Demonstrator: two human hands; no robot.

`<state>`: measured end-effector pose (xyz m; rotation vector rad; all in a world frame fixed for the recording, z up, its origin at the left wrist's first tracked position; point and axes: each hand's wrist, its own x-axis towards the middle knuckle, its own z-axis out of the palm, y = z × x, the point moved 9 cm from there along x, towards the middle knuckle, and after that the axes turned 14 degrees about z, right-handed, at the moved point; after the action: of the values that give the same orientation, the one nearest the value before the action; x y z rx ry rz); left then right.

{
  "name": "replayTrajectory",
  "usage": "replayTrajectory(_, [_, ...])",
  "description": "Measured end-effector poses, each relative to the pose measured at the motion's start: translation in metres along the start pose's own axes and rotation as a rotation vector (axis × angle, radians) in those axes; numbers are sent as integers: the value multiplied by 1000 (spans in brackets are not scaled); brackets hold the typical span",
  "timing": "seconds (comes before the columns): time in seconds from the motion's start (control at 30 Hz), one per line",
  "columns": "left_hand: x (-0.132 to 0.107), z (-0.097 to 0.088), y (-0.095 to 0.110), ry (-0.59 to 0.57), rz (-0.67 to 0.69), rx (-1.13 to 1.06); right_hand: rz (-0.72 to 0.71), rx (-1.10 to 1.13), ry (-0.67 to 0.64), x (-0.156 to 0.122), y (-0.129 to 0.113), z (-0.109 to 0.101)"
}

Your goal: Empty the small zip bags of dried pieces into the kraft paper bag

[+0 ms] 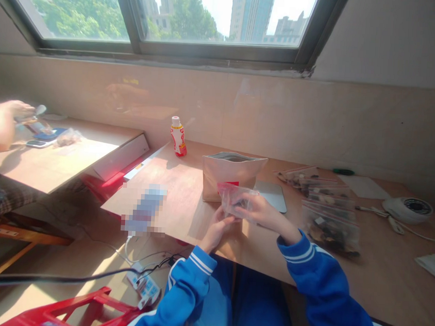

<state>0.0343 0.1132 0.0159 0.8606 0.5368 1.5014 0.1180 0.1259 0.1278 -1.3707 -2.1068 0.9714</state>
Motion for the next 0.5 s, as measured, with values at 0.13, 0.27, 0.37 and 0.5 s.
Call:
replayTrajectory(0.13, [1, -4, 0, 59, -11, -30, 15, 8, 108, -2, -1, -14])
replayTrajectory(0.27, [3, -2, 4, 77, 1, -24, 6, 5, 163, -3, -8, -30])
replayTrajectory(0.37, [3, 1, 7, 86, 4, -40, 7, -1, 140, -5, -17, -43])
replayTrajectory(0.5, [3, 4, 9, 89, -6, -60, 33, -23, -28, -5, -29, -53])
